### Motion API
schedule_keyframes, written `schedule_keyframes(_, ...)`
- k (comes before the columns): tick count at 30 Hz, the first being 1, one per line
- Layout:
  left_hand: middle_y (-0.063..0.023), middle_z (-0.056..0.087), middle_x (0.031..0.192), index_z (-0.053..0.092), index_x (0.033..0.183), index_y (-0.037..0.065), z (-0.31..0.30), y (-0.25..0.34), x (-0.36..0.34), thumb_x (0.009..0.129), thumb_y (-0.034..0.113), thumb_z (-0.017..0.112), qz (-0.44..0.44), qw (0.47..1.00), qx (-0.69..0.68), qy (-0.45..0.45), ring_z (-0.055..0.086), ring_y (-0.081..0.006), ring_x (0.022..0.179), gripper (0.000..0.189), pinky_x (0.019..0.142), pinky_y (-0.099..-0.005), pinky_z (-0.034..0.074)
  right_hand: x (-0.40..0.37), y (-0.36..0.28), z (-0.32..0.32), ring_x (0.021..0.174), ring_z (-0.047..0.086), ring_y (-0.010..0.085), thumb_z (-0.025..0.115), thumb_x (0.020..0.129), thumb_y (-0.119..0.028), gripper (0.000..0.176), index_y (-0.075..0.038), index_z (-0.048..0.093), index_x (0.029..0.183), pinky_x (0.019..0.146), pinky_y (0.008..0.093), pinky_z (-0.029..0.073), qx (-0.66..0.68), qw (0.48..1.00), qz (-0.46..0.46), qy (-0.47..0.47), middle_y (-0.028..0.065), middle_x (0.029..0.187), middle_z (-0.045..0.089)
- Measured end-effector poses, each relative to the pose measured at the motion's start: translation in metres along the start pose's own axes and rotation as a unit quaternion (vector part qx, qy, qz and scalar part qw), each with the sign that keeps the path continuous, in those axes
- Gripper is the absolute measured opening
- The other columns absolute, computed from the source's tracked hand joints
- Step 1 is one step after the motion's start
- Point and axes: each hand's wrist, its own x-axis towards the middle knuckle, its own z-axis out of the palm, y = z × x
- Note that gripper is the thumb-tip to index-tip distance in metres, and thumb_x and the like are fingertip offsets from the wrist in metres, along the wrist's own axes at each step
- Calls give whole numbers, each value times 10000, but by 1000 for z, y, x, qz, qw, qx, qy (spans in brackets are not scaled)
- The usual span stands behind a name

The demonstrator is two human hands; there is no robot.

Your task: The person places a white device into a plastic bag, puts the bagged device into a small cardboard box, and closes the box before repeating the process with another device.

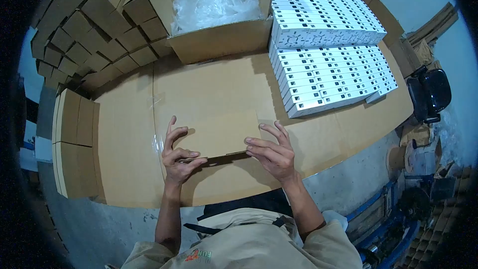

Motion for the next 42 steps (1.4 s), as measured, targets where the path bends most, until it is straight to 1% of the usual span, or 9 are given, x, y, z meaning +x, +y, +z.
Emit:
schedule_keyframes(7, -109, 634, 1118, 740, 713, 116, -6, -8, -5, 539, 258, 995, -39, 996, -74, -3, 539, -379, 1307, 340, 1133, -607, 395, -5, -1, 7, 1274, 621, 319, 870, 767, -127, 146, -154, 800, 892, 1152, 507, 397, 26, 998, 25, 42, -20, 1088, 794)
schedule_keyframes(9, -116, 630, 1148, 745, 864, 125, -7, -4, -6, 530, 252, 1007, -62, 996, -68, 8, 513, -384, 1331, 443, 1145, -572, 394, -5, -4, 5, 1277, 615, 336, 873, 769, -89, 151, -139, 802, 892, 1123, 498, 423, 26, 998, 34, 41, 7, 1079, 795)
schedule_keyframes(12, -139, 597, 1246, 687, 1099, 139, -12, -6, -8, 523, 238, 1024, -122, 988, -90, -13, 475, -396, 1366, 674, 1159, -518, 394, -5, -5, -3, 1283, 607, 338, 759, 893, -98, 191, -77, 771, 1083, 1078, 473, 457, 117, 989, 88, 14, 99, 1198, 756)
schedule_keyframes(15, -172, 528, 1367, 598, 1249, 142, -20, -28, -18, 527, 215, 1033, -154, 982, -72, -78, 465, -399, 1378, 846, 1150, -492, 406, -16, -10, 2, 1275, 606, 315, 579, 995, -151, 339, 0, 654, 1289, 1045, 434, 482, 292, 916, 223, 160, 181, 1335, 671)
schedule_keyframes(17, -184, 492, 1413, 570, 1279, 135, -18, -35, -28, 532, 200, 1034, -152, 982, -63, -96, 471, -389, 1372, 881, 1132, -482, 421, -29, -1, 1, 1266, 607, 291, 505, 1037, -194, 397, 28, 583, 1357, 1031, 405, 491, 244, 929, 240, 139, 193, 1382, 632)
schedule_keyframes(22, -166, 505, 1370, 556, 1267, 117, -16, -35, -23, 551, 182, 1029, -142, 979, -142, -32, 519, -339, 1310, 861, 1078, -461, 463, -44, 8, 1, 1238, 619, 263, 472, 1052, -181, 393, 40, 575, 1361, 996, 362, 508, 212, 924, 289, 130, 187, 1364, 640)
schedule_keyframes(27, -139, 505, 1301, 511, 1285, 123, -55, -29, -6, 579, 162, 1018, -146, 988, -38, 38, 543, -300, 1252, 870, 1062, -436, 475, -40, 11, 4, 1157, 644, 247, 450, 1054, -143, 362, 44, 579, 1336, 982, 357, 513, 192, 923, 311, 120, 172, 1331, 652)
schedule_keyframes(32, -58, 500, 1248, 485, 1318, 90, -117, -23, 25, 602, 351, 1019, -159, 973, 64, 151, 515, -230, 1199, 931, 1065, -396, 434, -40, 11, 8, 1145, 637, 259, 426, 1059, -121, 344, 60, 572, 1313, 1000, 387, 509, 143, 935, 312, 92, 171, 1277, 655)
schedule_keyframes(42, -100, 510, 1339, 443, 1393, 68, -305, -16, 69, 756, 190, 922, -116, 895, 263, 342, 521, -241, 1255, 806, 1079, -394, 444, -50, 22, 18, 1149, 616, 260, 436, 1060, -138, 351, 46, 543, 1339, 999, 374, 493, 132, 931, 326, 98, 170, 1267, 633)
